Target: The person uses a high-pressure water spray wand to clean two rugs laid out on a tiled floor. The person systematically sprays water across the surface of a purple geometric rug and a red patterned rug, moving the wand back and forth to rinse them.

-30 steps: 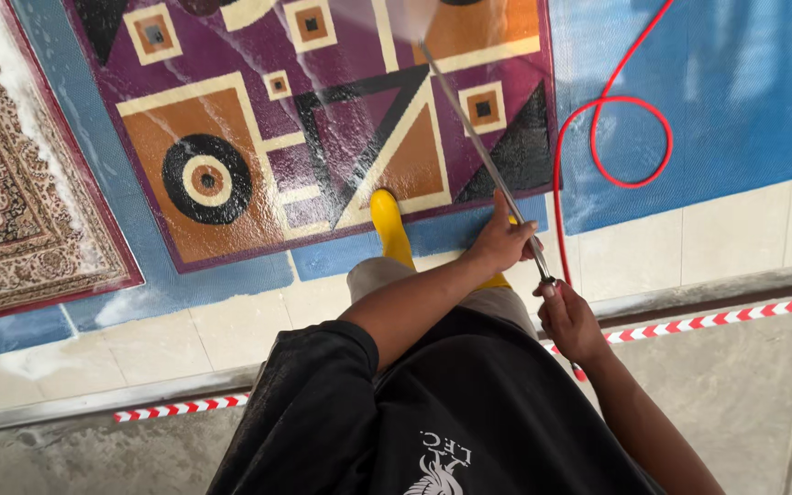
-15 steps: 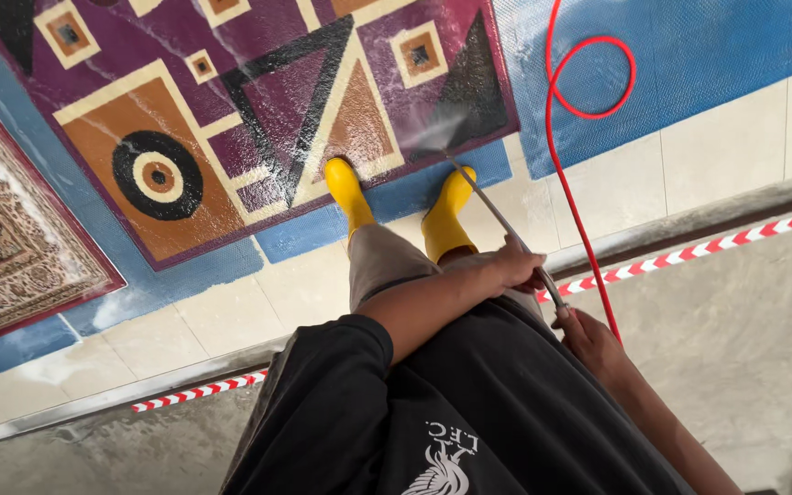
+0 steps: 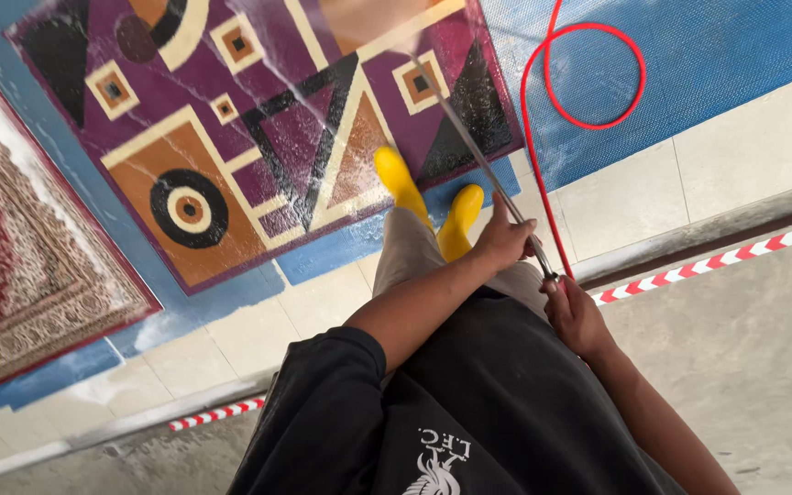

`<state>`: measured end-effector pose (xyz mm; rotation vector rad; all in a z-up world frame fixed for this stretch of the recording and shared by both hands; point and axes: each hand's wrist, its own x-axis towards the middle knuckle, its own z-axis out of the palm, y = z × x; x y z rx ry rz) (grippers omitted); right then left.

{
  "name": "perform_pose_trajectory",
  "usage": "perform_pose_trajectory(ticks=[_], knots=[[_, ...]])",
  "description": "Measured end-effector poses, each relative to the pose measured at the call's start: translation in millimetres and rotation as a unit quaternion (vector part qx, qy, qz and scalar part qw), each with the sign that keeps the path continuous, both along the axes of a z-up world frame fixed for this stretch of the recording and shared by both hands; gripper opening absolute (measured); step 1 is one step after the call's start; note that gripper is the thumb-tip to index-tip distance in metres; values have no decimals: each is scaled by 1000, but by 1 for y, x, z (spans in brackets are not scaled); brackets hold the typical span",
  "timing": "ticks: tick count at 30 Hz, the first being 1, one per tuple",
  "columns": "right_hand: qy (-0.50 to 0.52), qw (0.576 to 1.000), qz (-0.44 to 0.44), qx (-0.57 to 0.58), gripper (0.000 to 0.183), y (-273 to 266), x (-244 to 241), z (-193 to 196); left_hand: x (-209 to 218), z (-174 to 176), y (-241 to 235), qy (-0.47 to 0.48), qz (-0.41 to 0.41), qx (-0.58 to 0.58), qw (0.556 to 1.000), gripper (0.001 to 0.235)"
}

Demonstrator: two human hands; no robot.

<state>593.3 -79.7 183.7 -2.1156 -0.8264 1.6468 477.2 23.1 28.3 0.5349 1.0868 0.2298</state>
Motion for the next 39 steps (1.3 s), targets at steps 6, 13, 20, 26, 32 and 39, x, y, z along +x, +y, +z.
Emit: perform_pose_trajectory(ticks=[6, 13, 20, 26, 32, 39], knots=[[-93, 981, 32, -168, 62, 1, 13, 32, 31, -9, -28, -17, -93, -189, 977, 63], [-92, 978, 28, -187, 67, 50, 11, 28, 51, -43, -14, -85, -178, -154, 968, 52], [-95, 983, 33, -151, 64, 151, -4, 12, 21, 8, 118, 28, -114, -90, 989, 83], [-63, 987, -13, -145, 59, 249, -27, 1, 1, -5, 207, -14, -5, -14, 1000, 82], [-63, 996, 26, -65, 57, 335, -47, -9, -12, -34, 288, -83, 117, 39, 989, 99], [-26, 999, -7, -20, 51, 344, -45, -10, -3, -42, 282, -135, 172, 133, 967, 101]])
